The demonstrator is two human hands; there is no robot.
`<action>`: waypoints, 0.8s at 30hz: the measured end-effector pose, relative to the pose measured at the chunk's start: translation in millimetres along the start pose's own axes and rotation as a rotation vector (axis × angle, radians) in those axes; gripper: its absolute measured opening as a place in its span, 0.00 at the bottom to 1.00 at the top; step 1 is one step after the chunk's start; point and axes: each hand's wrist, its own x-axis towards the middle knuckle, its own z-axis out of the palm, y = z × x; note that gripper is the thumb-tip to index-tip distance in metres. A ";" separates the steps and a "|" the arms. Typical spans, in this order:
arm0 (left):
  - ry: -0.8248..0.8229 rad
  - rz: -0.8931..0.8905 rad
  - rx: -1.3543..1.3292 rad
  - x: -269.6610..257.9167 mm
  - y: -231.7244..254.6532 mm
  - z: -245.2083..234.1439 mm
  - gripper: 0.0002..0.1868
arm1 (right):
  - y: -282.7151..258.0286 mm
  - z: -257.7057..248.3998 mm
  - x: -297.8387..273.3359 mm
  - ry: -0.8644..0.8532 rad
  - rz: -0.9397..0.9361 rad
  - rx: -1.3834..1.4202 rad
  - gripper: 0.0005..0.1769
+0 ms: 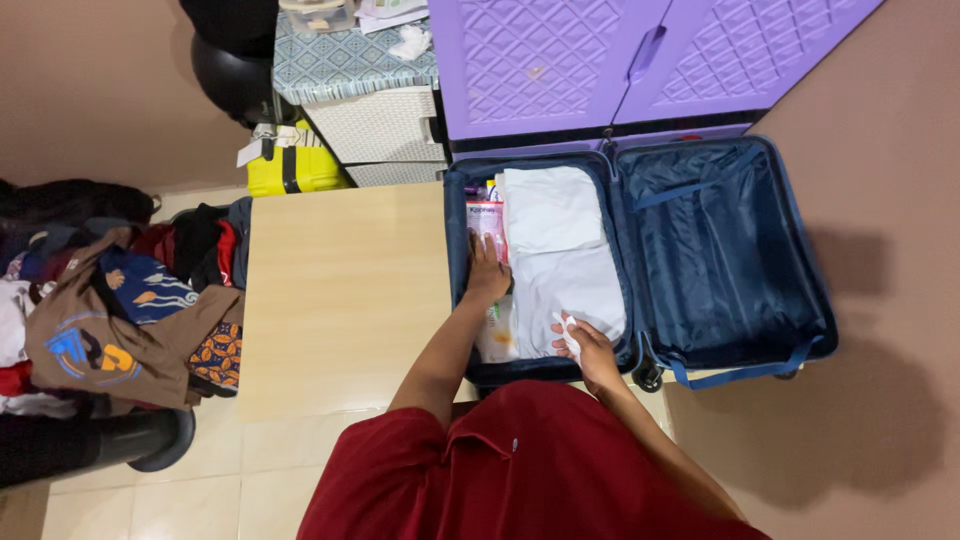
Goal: The person wipes several containers of toiletries with a cloth and places them into an open suitcase on a table.
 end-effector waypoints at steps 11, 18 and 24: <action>0.074 0.244 -0.351 -84.8 28.1 -63.7 0.40 | 26.4 35.0 33.7 -0.066 0.061 0.055 0.24; 0.181 0.211 -0.485 -142.7 34.7 -150.9 0.30 | 20.4 91.1 47.3 -0.073 0.221 0.107 0.18; 0.169 -0.061 -0.526 -158.9 -4.5 -184.2 0.29 | 19.6 144.3 79.1 -0.231 0.222 0.221 0.29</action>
